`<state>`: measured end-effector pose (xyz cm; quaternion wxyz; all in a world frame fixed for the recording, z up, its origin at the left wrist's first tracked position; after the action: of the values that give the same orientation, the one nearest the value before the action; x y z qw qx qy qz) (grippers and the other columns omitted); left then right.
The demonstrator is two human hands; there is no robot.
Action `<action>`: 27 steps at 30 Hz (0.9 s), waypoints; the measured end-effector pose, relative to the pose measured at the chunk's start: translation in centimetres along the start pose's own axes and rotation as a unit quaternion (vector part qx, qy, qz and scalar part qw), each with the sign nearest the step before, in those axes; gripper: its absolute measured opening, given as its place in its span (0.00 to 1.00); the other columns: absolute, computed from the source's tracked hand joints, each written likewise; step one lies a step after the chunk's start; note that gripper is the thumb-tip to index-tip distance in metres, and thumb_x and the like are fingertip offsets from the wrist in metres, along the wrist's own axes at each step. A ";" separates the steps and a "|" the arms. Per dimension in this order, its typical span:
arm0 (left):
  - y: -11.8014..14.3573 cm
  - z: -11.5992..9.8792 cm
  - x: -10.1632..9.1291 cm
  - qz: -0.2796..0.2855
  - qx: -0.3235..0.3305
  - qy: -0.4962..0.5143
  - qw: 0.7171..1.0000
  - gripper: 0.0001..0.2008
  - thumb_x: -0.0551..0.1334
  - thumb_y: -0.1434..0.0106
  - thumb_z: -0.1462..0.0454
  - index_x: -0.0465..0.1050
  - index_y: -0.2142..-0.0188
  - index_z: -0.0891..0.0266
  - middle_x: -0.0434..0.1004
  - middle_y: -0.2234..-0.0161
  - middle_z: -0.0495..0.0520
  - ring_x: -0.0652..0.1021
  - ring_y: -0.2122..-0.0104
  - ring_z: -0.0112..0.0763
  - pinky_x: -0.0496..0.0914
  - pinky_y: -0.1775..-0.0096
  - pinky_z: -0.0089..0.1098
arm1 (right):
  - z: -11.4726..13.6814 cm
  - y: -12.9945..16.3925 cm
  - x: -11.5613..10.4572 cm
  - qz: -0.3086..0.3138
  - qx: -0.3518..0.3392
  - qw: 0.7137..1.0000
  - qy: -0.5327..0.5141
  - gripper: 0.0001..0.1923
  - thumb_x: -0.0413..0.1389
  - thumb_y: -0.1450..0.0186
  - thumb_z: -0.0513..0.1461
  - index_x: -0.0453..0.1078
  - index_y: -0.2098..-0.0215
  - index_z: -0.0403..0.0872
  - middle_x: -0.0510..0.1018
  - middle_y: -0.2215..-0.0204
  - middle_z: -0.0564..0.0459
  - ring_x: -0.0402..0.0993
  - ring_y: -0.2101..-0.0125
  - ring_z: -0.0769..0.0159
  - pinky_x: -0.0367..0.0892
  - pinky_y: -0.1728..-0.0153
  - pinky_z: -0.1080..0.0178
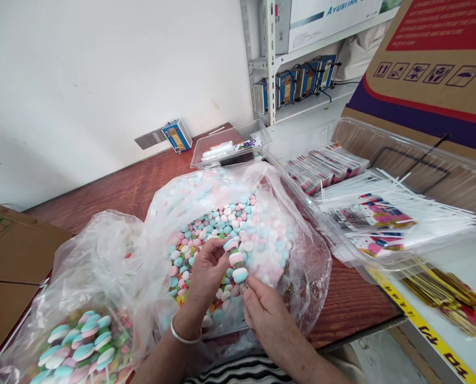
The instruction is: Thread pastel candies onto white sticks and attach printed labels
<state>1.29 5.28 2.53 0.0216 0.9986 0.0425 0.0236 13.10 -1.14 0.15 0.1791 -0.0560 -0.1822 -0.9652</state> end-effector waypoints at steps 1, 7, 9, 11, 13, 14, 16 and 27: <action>0.0 0.1 0.2 0.003 -0.014 0.041 0.999 0.10 0.65 0.42 0.61 0.70 0.61 0.60 0.76 0.68 0.50 0.77 0.69 0.29 0.71 0.66 0.29 | 0.3 -0.1 -0.1 -0.005 -0.015 1.000 0.019 0.14 0.45 0.33 0.50 0.62 0.67 0.50 0.53 0.87 0.67 0.43 0.88 0.74 0.44 0.88 0.69; -0.2 -0.1 1.7 -0.031 -0.058 0.249 0.966 0.09 0.57 0.36 0.56 0.64 0.65 0.59 0.71 0.67 0.50 0.75 0.72 0.27 0.70 0.70 0.27 | 1.4 -0.6 -0.5 -0.047 -0.088 0.980 0.170 0.13 0.42 0.32 0.44 0.63 0.69 0.49 0.60 0.83 0.61 0.56 0.83 0.70 0.53 0.83 0.68; -0.1 -0.1 2.0 -0.054 -0.076 0.263 0.960 0.07 0.57 0.36 0.58 0.65 0.64 0.59 0.69 0.69 0.48 0.71 0.75 0.24 0.70 0.71 0.27 | 1.8 -0.6 -0.5 -0.065 -0.114 0.965 0.229 0.13 0.41 0.32 0.43 0.64 0.69 0.48 0.65 0.81 0.59 0.60 0.81 0.67 0.57 0.80 0.67; 0.1 -0.1 2.4 -0.065 -0.089 0.271 0.956 0.07 0.56 0.37 0.58 0.66 0.64 0.59 0.67 0.72 0.47 0.68 0.77 0.23 0.69 0.71 0.26 | 1.9 -0.6 -0.3 -0.076 -0.133 0.948 0.278 0.14 0.41 0.31 0.42 0.64 0.68 0.48 0.70 0.78 0.55 0.65 0.78 0.65 0.60 0.76 0.65; 0.3 -0.1 2.8 -0.067 -0.084 0.279 0.954 0.08 0.56 0.37 0.58 0.67 0.66 0.60 0.64 0.75 0.46 0.67 0.78 0.22 0.67 0.72 0.25 | 1.8 -0.6 -0.2 -0.076 -0.139 0.939 0.306 0.14 0.40 0.31 0.41 0.65 0.68 0.48 0.74 0.75 0.52 0.70 0.75 0.62 0.63 0.73 0.64; 0.5 -0.1 3.0 -0.065 -0.079 0.285 0.953 0.09 0.56 0.37 0.58 0.66 0.67 0.61 0.63 0.76 0.46 0.67 0.78 0.22 0.66 0.73 0.25 | 1.6 -0.6 -0.1 -0.074 -0.140 0.936 0.315 0.15 0.39 0.31 0.41 0.64 0.67 0.48 0.75 0.74 0.50 0.71 0.73 0.61 0.65 0.71 0.63; 0.8 0.2 3.2 -0.071 -0.069 0.302 0.948 0.11 0.57 0.37 0.56 0.65 0.69 0.61 0.62 0.78 0.45 0.65 0.80 0.21 0.63 0.76 0.24 | 1.5 -0.6 0.0 -0.072 -0.146 0.929 0.332 0.15 0.39 0.31 0.40 0.65 0.66 0.48 0.78 0.72 0.48 0.74 0.71 0.60 0.67 0.70 0.62; 3.0 1.6 0.5 -0.200 -0.068 0.106 0.972 0.10 0.59 0.36 0.54 0.70 0.63 0.58 0.77 0.63 0.53 0.77 0.61 0.33 0.72 0.59 0.30 | 1.4 -1.4 0.8 -0.094 -0.192 0.853 0.475 0.22 0.38 0.31 0.36 0.67 0.46 0.40 0.80 0.54 0.34 0.82 0.62 0.53 0.75 0.65 0.57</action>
<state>2.12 2.31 1.09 0.0888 0.9578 0.2418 0.1277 11.87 0.37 1.09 0.1384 0.3936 0.1100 -0.9021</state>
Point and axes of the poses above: each hand's wrist, its own y-axis away from the middle knuckle, its own x-axis out of the palm, z = x × y, the point moved 8 cm from there along -y, towards the middle knuckle
